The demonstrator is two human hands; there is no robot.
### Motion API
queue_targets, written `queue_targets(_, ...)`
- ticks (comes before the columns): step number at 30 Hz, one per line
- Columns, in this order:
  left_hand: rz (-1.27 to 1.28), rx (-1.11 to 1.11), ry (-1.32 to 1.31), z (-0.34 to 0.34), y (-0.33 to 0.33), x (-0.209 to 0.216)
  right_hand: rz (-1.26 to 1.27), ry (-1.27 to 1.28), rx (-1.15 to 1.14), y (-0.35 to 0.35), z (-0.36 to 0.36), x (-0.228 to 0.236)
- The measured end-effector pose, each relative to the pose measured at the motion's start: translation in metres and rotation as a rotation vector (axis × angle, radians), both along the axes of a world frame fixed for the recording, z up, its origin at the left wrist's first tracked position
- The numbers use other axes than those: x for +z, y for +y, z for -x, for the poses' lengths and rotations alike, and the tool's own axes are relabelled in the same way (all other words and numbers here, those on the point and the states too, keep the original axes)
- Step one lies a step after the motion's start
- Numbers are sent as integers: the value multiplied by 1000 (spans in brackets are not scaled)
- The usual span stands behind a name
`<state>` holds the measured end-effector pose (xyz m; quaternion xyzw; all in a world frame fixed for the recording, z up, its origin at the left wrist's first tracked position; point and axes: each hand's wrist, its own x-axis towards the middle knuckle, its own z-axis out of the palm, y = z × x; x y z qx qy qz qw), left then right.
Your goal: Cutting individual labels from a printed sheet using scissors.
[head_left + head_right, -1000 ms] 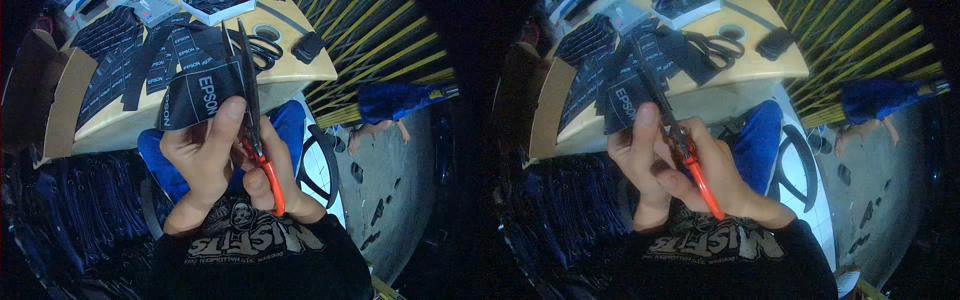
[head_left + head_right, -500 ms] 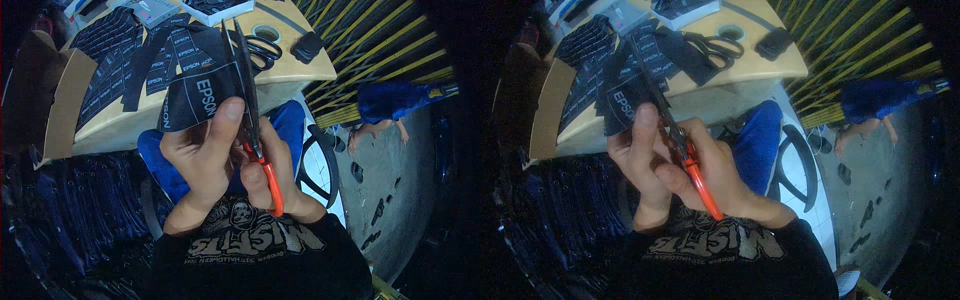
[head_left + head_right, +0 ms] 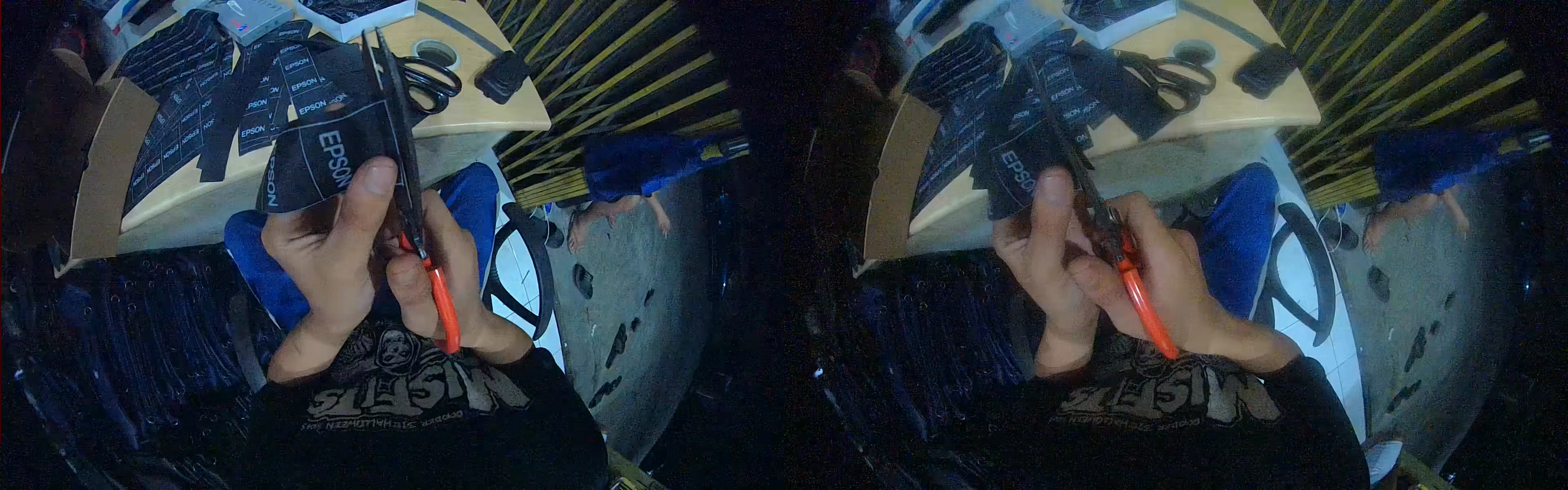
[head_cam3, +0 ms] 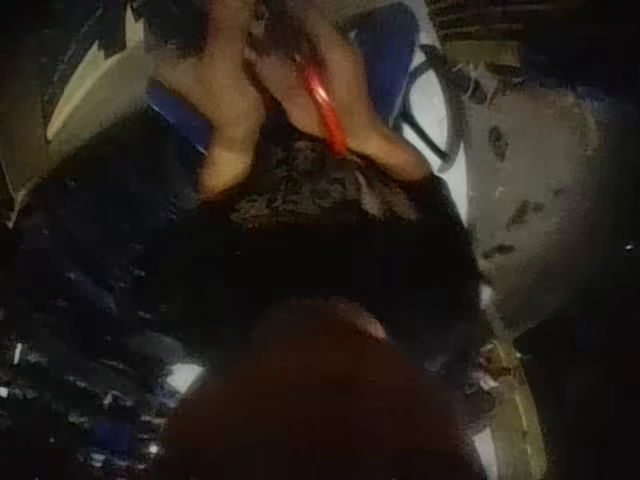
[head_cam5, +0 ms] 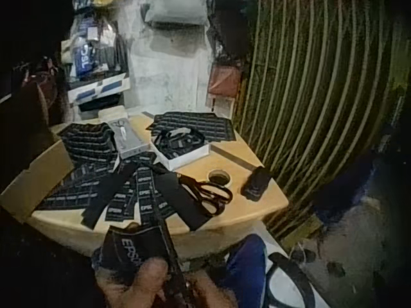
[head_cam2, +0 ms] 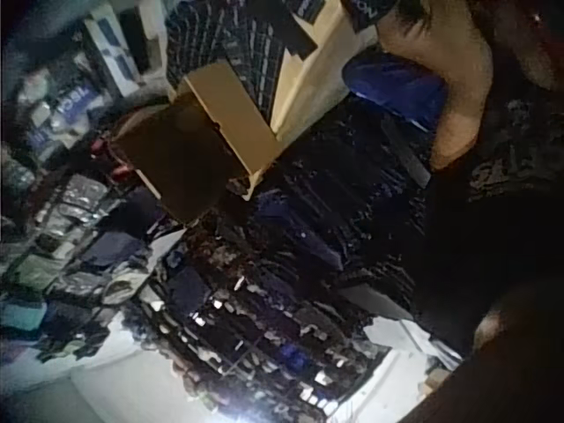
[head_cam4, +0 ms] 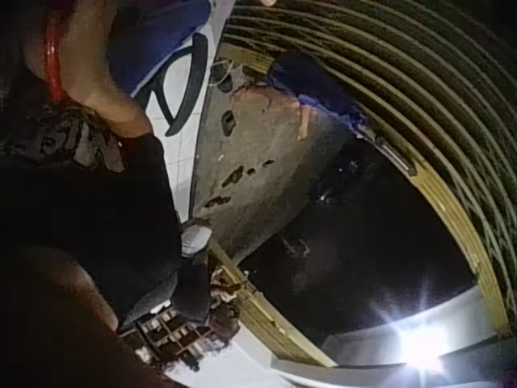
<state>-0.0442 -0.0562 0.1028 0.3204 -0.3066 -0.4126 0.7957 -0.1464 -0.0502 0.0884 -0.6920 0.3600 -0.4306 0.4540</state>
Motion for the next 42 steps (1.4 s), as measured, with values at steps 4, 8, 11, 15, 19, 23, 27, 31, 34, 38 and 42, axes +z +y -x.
queue_targets(4,-11,14,6,0,0,2,5,17,-15,1,0,1)
queue_targets(8,-7,24,-26,-1,-1,-1,4,9,-18,1,-1,0)
queue_targets(11,-42,23,-36,-2,1,0,1,-4,-34,2,-3,0)
queue_targets(15,-47,102,-12,3,-3,0,-40,-10,-5,2,-1,-1)
queue_targets(19,-37,12,1,-1,1,-1,-34,-62,-70,3,-7,-5)
queue_targets(23,-17,35,-24,0,-1,-5,-57,-50,-81,3,-7,-3)
queue_targets(27,6,34,-24,0,-1,-5,-82,-62,-101,4,-9,-6)
queue_targets(31,1,18,-10,-2,-1,-10,-13,5,-62,1,2,-9)
queue_targets(34,51,8,49,-4,-1,-19,-214,-210,12,4,5,-21)
queue_targets(38,36,47,-39,-12,1,-27,-165,-174,36,4,16,-28)
queue_targets(42,39,119,-77,-34,13,-36,58,276,-89,5,24,-28)
